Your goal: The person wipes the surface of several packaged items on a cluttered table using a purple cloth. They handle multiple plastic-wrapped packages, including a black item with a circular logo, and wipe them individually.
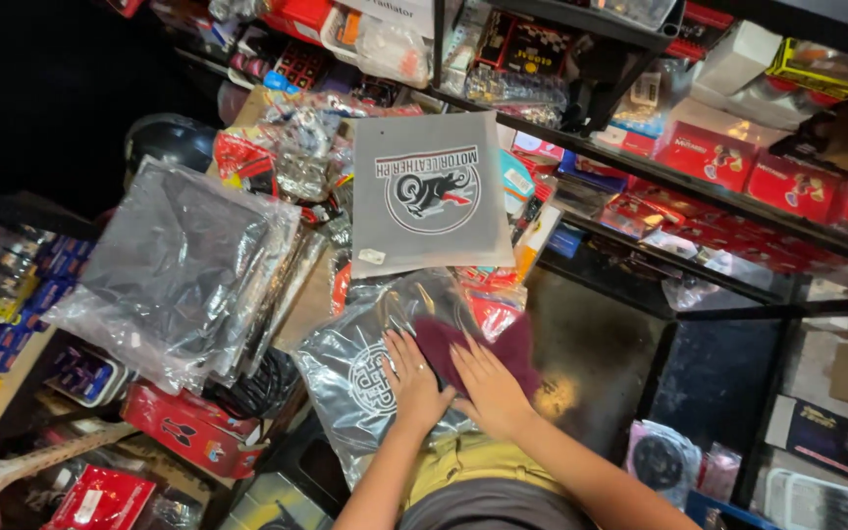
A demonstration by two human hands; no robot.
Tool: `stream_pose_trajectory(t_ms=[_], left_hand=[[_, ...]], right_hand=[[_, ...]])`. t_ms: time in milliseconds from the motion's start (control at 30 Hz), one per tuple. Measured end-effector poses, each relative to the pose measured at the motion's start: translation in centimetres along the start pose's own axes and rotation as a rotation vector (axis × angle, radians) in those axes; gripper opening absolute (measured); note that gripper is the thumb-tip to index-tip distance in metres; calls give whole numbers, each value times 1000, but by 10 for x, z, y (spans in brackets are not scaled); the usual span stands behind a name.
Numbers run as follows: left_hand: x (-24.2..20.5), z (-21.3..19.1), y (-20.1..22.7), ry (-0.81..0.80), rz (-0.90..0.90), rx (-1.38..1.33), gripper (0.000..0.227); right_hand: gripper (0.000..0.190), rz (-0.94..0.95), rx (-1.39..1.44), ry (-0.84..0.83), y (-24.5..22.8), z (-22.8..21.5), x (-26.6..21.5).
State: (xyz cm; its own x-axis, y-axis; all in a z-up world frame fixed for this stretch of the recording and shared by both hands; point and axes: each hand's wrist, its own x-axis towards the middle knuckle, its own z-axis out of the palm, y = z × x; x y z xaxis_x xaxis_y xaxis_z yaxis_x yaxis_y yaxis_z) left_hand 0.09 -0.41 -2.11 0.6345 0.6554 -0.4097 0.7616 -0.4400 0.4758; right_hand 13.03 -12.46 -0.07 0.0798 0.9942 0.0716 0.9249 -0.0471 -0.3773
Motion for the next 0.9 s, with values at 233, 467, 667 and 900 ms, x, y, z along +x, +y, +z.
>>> stream_pose_trajectory(t_ms=[233, 467, 667, 900], left_hand=[[5, 16, -9, 17, 5, 86, 144], [2, 0, -2, -44, -29, 29, 142], [8, 9, -12, 32, 48, 93, 138], [11, 5, -8, -3, 35, 59, 142]], right_hand=[[88, 21, -67, -16, 5, -3, 35], [97, 106, -152, -13, 3, -4, 91], [83, 146, -40, -6, -17, -17, 8], [116, 81, -280, -66, 1, 12, 41]])
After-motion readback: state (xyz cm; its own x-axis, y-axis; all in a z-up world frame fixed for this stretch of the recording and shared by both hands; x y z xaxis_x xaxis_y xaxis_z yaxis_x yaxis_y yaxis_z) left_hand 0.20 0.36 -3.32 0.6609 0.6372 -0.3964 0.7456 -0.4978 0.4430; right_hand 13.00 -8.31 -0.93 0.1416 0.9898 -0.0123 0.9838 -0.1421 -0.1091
